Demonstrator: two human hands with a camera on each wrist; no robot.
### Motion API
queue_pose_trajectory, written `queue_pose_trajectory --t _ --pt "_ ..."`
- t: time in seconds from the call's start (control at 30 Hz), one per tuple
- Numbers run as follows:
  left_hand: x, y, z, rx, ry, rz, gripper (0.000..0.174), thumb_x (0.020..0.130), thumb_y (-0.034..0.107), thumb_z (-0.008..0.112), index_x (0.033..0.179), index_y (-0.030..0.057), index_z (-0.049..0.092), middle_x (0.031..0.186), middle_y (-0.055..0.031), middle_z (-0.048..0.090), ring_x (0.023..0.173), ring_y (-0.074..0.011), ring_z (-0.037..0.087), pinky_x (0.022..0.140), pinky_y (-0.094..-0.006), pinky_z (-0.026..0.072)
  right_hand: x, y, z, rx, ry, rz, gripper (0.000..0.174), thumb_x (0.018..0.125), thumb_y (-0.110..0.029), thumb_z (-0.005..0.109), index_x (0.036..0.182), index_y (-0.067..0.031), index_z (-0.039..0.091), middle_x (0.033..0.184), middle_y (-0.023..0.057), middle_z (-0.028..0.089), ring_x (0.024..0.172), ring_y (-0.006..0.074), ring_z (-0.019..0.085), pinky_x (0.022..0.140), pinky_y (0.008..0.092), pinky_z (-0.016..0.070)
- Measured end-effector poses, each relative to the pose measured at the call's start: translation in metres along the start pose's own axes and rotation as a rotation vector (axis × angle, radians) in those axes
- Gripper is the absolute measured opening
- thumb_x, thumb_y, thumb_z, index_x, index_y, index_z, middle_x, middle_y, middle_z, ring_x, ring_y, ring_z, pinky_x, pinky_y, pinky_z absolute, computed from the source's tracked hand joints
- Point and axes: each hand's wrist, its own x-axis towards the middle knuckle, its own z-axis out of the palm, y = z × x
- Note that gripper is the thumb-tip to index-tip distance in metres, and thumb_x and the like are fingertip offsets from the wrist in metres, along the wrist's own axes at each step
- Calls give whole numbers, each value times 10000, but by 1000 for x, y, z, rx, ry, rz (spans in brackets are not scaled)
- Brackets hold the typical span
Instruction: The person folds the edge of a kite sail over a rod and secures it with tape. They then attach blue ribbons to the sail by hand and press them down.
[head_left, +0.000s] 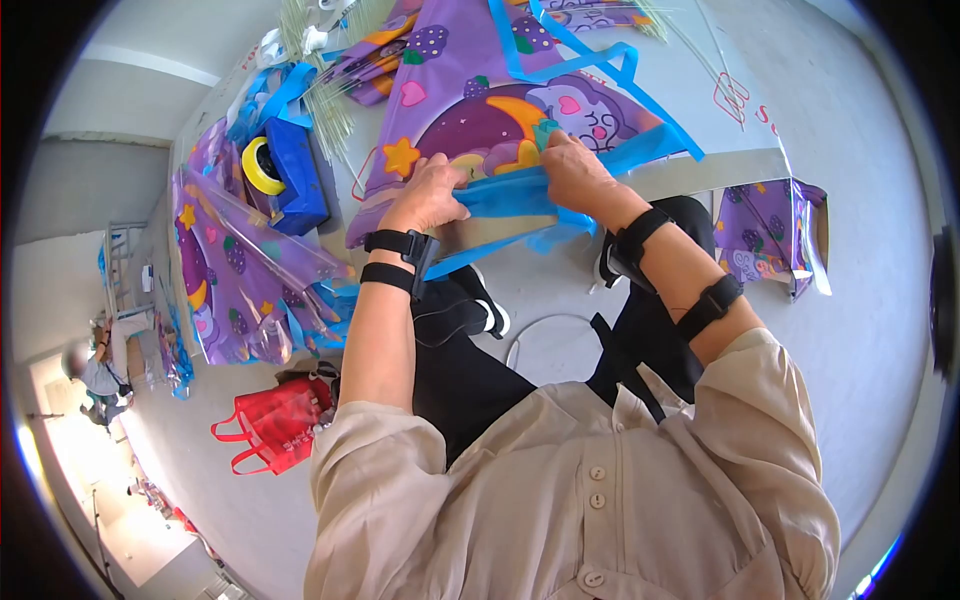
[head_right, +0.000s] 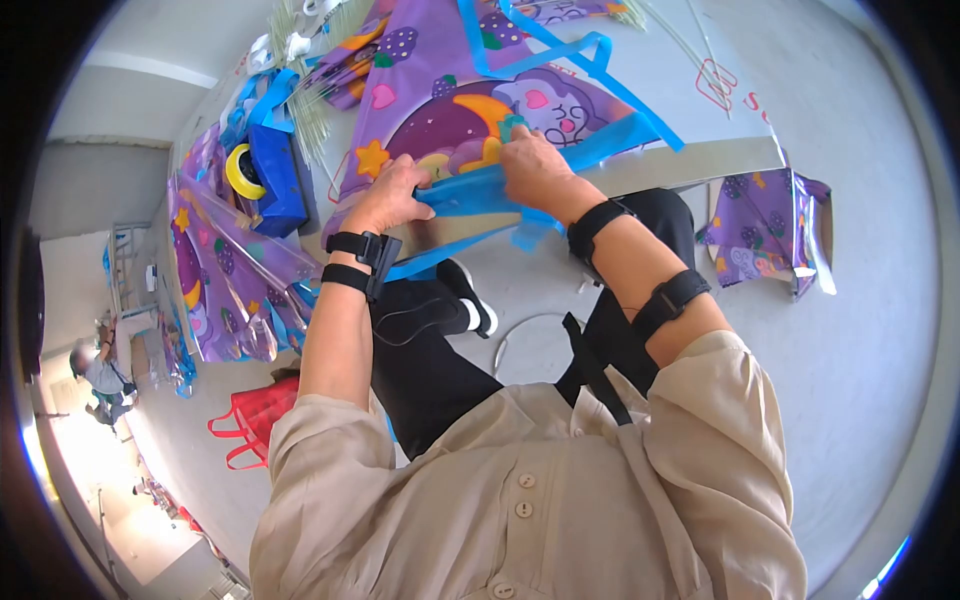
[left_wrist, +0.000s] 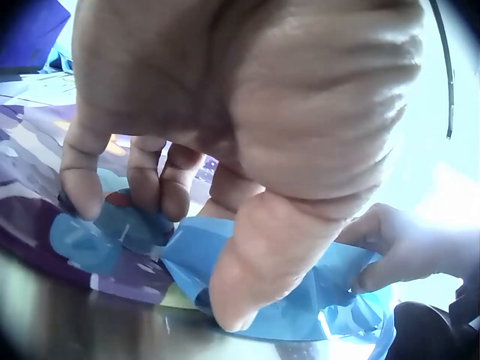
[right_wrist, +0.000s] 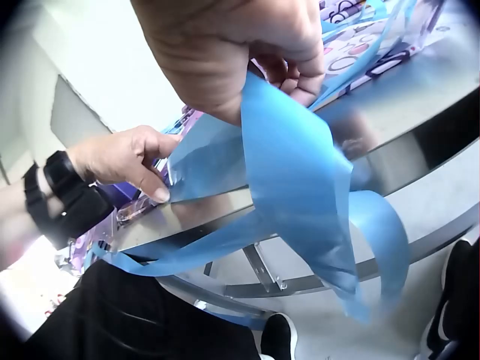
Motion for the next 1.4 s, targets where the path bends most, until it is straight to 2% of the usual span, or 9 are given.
queue_pose_trajectory --t 0.07,0.3,0.5,0.7,0.77,0.9,1.0,1.3,1.4 --pt "0 2 0 42 -69 -81 411 567 214 784 936 62 686 1004 -148 516 1019 -345 471 883 -411 432 1 10 -4 22 -63 -22 190 639 -36 586 801 19 667 908 169 622 979 318 562 849 398 476" --pt "14 -11 2 -110 -106 -172 298 741 270 707 962 70 685 1013 -196 536 1010 -381 503 880 -433 437 10 38 -13 258 -193 -20 263 682 -113 623 924 -34 689 960 177 646 943 324 609 817 401 488" --pt "18 -6 2 7 -149 -175 249 877 281 570 967 79 685 1049 -214 543 1030 -404 503 888 -459 427 -2 37 -19 625 47 11 226 703 9 552 892 -36 669 865 184 639 826 321 626 760 361 496" --pt "18 -3 5 122 -119 -154 254 878 264 548 941 62 687 1051 -210 545 1008 -393 494 912 -461 385 -12 35 -16 493 102 9 194 690 49 516 823 -40 626 814 135 622 779 340 606 699 389 493" --pt "17 0 3 191 -104 -101 261 864 264 553 966 57 676 1007 -242 545 961 -423 538 843 -458 442 -13 27 -7 285 186 -189 150 695 2 556 814 -52 630 781 140 588 756 354 596 679 410 491" --pt "18 0 9 180 -62 -121 266 873 262 539 965 58 682 1010 -245 546 964 -423 535 848 -459 443 -18 -34 -27 65 82 28 236 686 -231 661 864 -79 692 1114 152 568 1017 324 578 771 433 482" --pt "18 1 12 83 -27 -222 223 868 234 558 940 73 693 1037 -216 557 986 -408 496 901 -459 385 -8 -53 -12 -63 156 -12 296 669 -309 674 866 -90 701 1143 141 542 1117 315 505 834 474 427" --pt "18 2 8 136 -82 -156 223 869 228 549 906 62 693 976 -197 597 975 -359 518 888 -460 385 9 -75 12 -284 15 91 190 684 -186 641 843 -100 698 978 103 596 1013 291 533 813 447 408" --pt "14 1 9 108 14 -69 238 849 234 550 931 50 676 963 -251 566 935 -413 539 818 -466 446 2 -59 -3 -253 -55 102 186 682 -161 637 844 -91 696 916 97 624 944 285 583 772 437 433"
